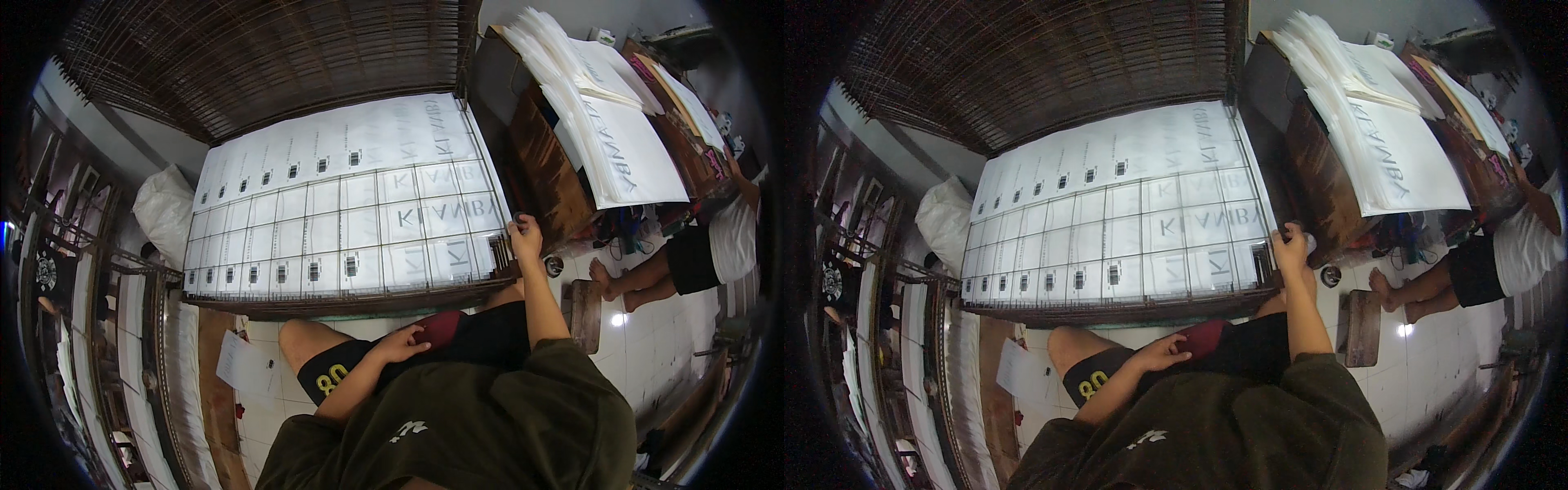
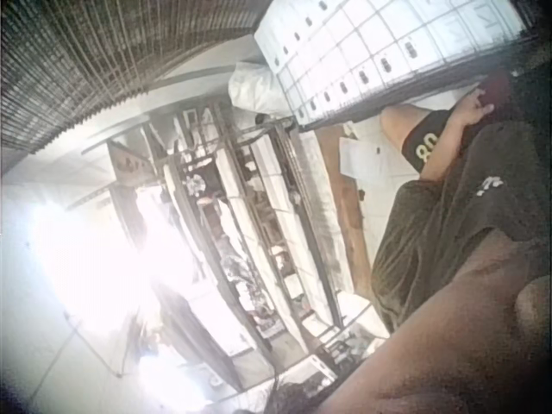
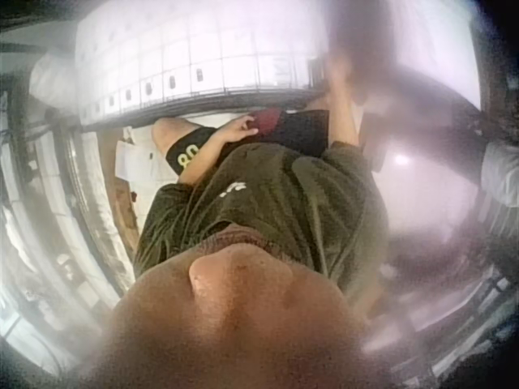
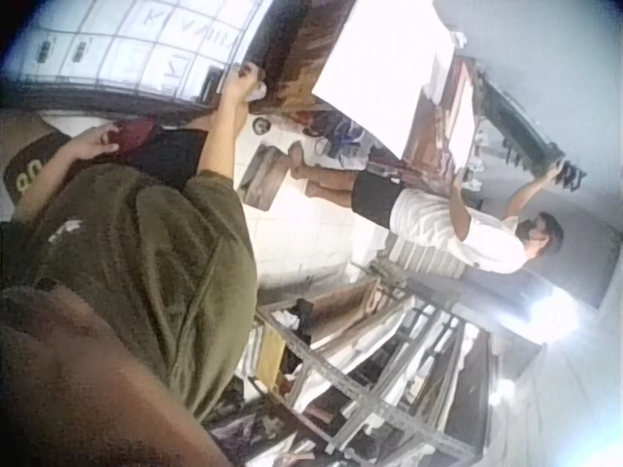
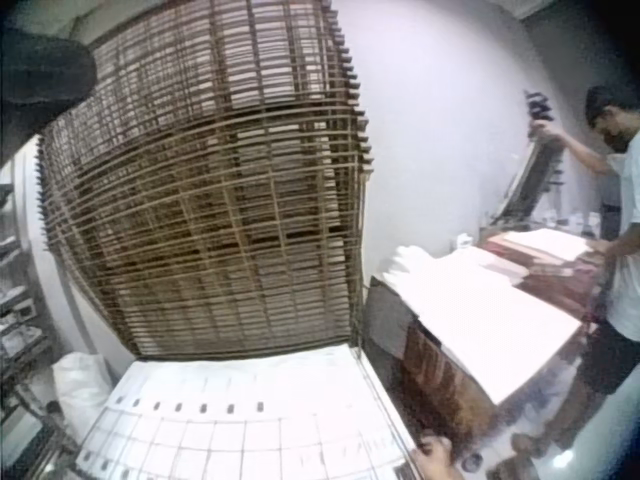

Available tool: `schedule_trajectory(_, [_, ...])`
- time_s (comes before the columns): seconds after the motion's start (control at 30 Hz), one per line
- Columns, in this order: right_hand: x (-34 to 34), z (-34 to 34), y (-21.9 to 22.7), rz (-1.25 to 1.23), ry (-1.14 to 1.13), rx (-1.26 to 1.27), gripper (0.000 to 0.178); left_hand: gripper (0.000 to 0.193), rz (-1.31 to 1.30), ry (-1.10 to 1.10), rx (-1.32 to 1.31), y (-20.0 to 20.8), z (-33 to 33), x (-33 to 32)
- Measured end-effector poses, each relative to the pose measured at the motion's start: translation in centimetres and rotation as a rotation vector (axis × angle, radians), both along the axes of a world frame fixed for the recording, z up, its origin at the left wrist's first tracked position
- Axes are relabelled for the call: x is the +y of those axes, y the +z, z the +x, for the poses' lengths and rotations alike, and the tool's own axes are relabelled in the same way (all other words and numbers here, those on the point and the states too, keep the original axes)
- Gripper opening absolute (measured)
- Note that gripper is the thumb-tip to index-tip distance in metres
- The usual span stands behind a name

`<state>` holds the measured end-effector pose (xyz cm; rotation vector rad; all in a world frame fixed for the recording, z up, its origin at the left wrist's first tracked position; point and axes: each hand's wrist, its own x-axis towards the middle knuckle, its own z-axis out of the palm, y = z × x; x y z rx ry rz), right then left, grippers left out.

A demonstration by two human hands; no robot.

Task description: The person sits on the floor and repeatedly picks up white papers from a stack, flips them, and places them back down. Another person stands nearby and also handles similar papers.

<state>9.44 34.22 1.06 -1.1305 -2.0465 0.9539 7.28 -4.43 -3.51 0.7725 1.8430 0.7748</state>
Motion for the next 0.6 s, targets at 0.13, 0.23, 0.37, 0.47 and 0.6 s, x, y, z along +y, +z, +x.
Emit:
schedule_trajectory(0.13, [-3.1,0.6,2.5,0.381,0.062,0.033,0.032,0.074,-0.046,-0.008,0.012,0.1,-0.1,0.1])
schedule_trajectory(0.23, [-5.3,1.9,4.2,0.445,0.182,0.088,0.03,0.074,-0.045,-0.007,0.017,0.3,0.0,-0.1])
schedule_trajectory(0.37, [-7.3,3.1,6.3,0.315,0.246,-0.069,0.028,0.073,-0.078,-0.02,0.007,0.6,-0.2,0.1])
schedule_trajectory(0.47, [-8.0,3.2,7.7,0.285,0.292,-0.215,0.029,0.071,-0.04,0.001,0.031,0.2,0.1,0.1])
schedule_trajectory(0.6, [-8.6,3.5,8.2,0.308,0.311,-0.296,0.028,0.07,-0.038,-0.014,0.061,0.2,0.1,0.2])
